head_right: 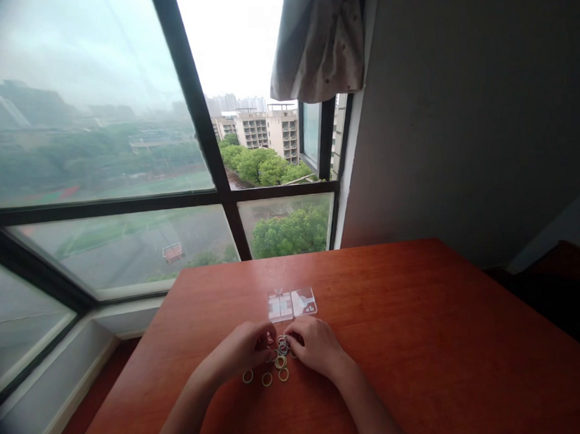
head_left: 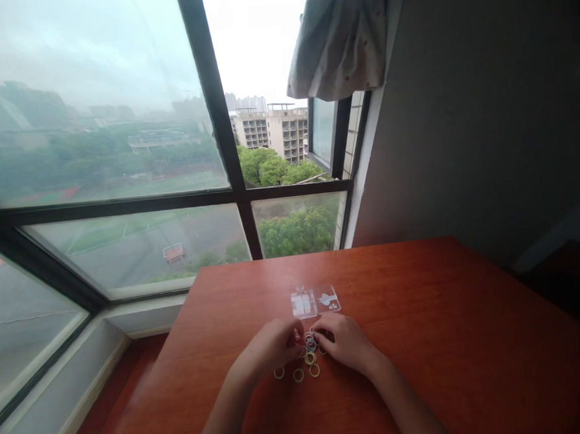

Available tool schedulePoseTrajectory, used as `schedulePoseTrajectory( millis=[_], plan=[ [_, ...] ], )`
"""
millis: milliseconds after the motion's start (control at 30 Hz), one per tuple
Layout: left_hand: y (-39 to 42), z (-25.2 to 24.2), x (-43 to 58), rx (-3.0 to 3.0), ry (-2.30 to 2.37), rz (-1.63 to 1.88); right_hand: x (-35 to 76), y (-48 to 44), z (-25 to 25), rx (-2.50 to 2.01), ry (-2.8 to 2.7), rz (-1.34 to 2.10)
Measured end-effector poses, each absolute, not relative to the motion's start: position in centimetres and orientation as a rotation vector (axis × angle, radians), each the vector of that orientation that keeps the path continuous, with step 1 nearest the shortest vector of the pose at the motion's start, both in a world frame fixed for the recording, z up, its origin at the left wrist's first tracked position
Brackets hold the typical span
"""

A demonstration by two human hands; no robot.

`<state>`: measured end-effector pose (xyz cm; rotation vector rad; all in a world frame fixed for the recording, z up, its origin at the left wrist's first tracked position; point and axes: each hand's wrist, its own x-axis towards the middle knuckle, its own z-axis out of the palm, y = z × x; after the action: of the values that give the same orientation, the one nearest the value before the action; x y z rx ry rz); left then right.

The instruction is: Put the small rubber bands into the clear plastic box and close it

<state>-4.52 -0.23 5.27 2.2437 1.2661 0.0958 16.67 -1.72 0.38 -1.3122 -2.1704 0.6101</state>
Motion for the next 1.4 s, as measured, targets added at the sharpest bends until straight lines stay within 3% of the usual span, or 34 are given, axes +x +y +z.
schedulePoseTrajectory(
  millis=[200, 600, 900, 1400],
  plan=[
    [0.6, 5.5, -6.6, 2.202, 1.448, 0.111, 16.3, -2.0, 0.7, -1.304, -2.137, 0.631],
    [-0.1, 5.5, -5.2, 2.192, 1.297, 0.039, 17.8, -1.7, 1.0, -1.343, -2.141, 0.650],
    [-0.5, 6.2, -7.1, 2.016, 1.454, -0.180, 18.0, -2.1, 1.8, -1.297, -2.258, 0.655],
    [-0.4, 4.7, -4.7, 2.254, 1.414, -0.086, 16.5, -2.2, 1.0, -1.375, -2.238, 0.554]
  ],
)
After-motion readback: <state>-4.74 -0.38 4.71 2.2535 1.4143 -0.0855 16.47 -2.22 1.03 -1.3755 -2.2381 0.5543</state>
